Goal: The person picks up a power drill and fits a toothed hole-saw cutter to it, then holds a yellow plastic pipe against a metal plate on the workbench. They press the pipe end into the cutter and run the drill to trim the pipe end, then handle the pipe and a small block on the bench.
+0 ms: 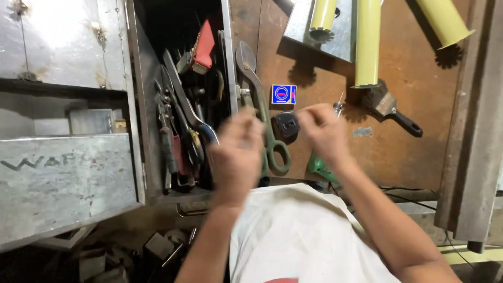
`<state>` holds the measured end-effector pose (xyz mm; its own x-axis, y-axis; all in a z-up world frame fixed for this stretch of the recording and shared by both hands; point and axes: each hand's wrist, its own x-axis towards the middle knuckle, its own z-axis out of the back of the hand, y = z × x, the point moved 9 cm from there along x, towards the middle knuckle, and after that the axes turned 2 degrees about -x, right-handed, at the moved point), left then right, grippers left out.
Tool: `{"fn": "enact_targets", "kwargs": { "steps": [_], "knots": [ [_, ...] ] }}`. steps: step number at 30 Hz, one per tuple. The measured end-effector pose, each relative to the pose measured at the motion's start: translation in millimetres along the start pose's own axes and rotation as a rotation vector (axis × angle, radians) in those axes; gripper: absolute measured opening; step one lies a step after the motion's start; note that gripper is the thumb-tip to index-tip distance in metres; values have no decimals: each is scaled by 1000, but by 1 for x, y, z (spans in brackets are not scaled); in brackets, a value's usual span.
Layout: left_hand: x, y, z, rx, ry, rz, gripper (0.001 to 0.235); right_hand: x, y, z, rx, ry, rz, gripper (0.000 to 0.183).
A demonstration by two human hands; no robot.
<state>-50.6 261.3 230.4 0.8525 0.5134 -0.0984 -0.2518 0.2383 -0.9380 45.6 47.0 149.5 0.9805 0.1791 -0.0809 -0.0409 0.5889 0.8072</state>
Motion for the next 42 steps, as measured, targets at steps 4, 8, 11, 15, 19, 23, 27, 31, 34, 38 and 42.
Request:
{"fn": "enact_targets", "kwargs": {
  "steps": [4,8,11,15,19,23,27,31,34,38,42],
  "knots": [
    [-37,103,-112,234,145,-122,42,20,-121,-24,-159,60,-65,28],
    [-59,176,-150,669,132,-59,39,20,-96,-67,-491,232,227,75],
    [-76,210,-147,855,125,120,39,22,-87,-87,-602,370,269,94],
    [-97,228,-144,861,186,273,50,25,-98,-107,-743,450,349,93],
    [-101,224,-143,887,82,249,48,28,-94,-104,-791,459,376,87],
    [-98,236,-136,896,8,321,62,29,-77,-92,-884,327,411,82],
    [-95,256,-147,873,42,294,53,19,-68,-83,-630,281,418,66],
    [-83,218,-127,761,52,402,62,29,-136,-121,-402,475,200,57],
    [-87,200,-100,574,-67,561,60,34,-146,-135,-189,654,-43,64],
    [-89,214,-119,308,-40,594,40,40,-139,-161,164,774,-367,60],
    [-66,192,-124,175,-61,312,36,41,-127,-159,-148,644,-63,46]
  ]
}}
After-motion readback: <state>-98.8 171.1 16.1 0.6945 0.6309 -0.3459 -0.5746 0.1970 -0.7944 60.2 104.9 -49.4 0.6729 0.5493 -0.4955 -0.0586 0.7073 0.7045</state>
